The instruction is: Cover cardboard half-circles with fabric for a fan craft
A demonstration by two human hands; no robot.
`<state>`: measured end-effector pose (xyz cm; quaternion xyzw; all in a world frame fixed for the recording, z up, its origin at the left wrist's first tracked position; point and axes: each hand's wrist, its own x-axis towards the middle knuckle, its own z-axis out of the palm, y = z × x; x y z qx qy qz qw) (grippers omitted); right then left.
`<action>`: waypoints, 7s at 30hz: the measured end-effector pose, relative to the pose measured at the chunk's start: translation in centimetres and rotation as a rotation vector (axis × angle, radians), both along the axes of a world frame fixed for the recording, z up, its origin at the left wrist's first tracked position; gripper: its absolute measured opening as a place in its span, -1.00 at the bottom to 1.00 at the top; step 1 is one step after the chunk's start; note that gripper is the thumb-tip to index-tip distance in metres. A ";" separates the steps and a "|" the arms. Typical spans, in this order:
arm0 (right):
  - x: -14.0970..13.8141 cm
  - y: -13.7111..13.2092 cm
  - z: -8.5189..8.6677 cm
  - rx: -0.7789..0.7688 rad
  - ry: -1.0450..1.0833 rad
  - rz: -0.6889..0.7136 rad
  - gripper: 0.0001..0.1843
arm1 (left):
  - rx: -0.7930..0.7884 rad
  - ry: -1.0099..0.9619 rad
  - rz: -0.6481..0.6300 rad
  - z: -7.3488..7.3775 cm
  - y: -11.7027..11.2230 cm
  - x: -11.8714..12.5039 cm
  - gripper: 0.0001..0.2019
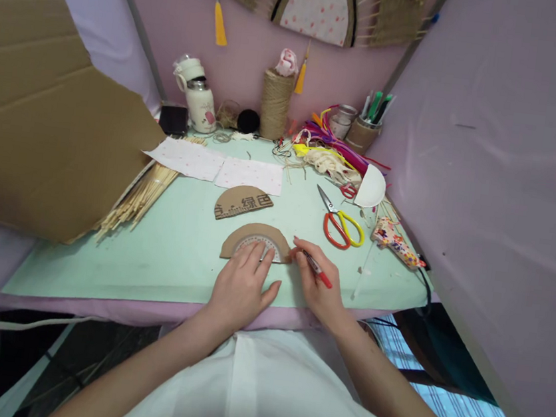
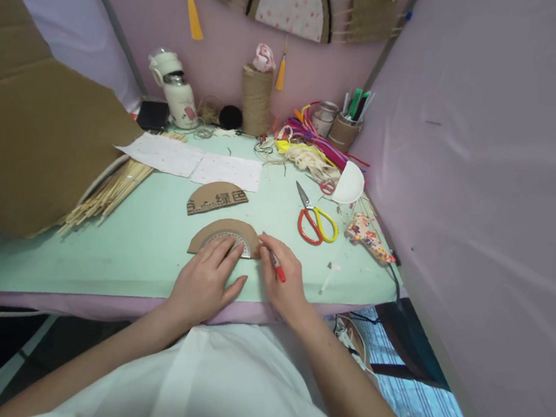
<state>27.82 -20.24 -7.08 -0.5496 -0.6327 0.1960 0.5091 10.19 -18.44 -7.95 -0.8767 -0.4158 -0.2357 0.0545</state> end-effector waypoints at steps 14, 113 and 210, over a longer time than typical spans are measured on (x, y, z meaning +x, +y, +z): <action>0.0 -0.1 -0.4 0.067 -0.311 0.020 -0.73 | 0.032 -0.099 -0.072 0.4 -0.3 -0.7 -0.64; -2.1 17.5 4.7 -0.095 0.800 0.121 -0.60 | -1.016 -1.546 -0.109 7.2 17.6 -5.8 -0.69; 0.1 4.7 4.1 -0.177 0.308 0.158 -0.58 | -0.410 -0.639 0.232 2.9 6.2 -6.0 -0.62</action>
